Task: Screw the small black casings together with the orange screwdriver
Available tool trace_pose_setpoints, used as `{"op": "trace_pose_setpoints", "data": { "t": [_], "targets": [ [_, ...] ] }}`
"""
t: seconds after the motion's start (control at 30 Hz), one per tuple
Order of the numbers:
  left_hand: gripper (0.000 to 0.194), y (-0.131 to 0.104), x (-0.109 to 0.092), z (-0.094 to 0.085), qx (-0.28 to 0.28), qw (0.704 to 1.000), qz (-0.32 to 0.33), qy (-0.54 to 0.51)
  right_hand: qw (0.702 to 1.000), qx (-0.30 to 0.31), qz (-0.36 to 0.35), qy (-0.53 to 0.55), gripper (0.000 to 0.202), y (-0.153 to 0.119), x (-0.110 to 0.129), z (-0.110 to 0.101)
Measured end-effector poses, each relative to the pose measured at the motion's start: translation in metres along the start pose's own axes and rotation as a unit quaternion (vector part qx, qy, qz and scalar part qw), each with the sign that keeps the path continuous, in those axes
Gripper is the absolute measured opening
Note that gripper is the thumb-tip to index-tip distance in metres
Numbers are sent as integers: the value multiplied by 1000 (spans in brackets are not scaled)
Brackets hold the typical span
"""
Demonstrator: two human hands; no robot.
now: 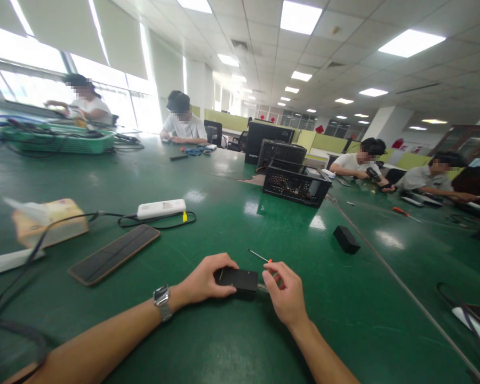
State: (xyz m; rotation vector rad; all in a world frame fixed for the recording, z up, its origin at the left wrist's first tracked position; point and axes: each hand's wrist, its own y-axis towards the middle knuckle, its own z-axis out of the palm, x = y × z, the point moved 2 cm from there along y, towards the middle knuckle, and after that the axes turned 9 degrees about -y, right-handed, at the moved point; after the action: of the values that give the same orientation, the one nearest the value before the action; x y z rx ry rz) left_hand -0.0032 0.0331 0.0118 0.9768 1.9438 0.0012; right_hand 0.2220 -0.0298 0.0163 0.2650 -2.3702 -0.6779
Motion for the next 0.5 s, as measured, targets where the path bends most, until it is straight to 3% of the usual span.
{"op": "trace_pose_setpoints", "data": {
  "t": [0.2,0.33,0.5],
  "targets": [
    [34,1,-4,7,7,1000,-1,-9,987,1,-150,-52,21,-2,15,4],
    [34,2,-6,11,6,1000,-5,-9,995,-47,-83,-9,27,2,16,11],
    [35,3,-5,10,2,999,-15,-33,998,-16,-56,21,27,2,12,14]
  ]
}}
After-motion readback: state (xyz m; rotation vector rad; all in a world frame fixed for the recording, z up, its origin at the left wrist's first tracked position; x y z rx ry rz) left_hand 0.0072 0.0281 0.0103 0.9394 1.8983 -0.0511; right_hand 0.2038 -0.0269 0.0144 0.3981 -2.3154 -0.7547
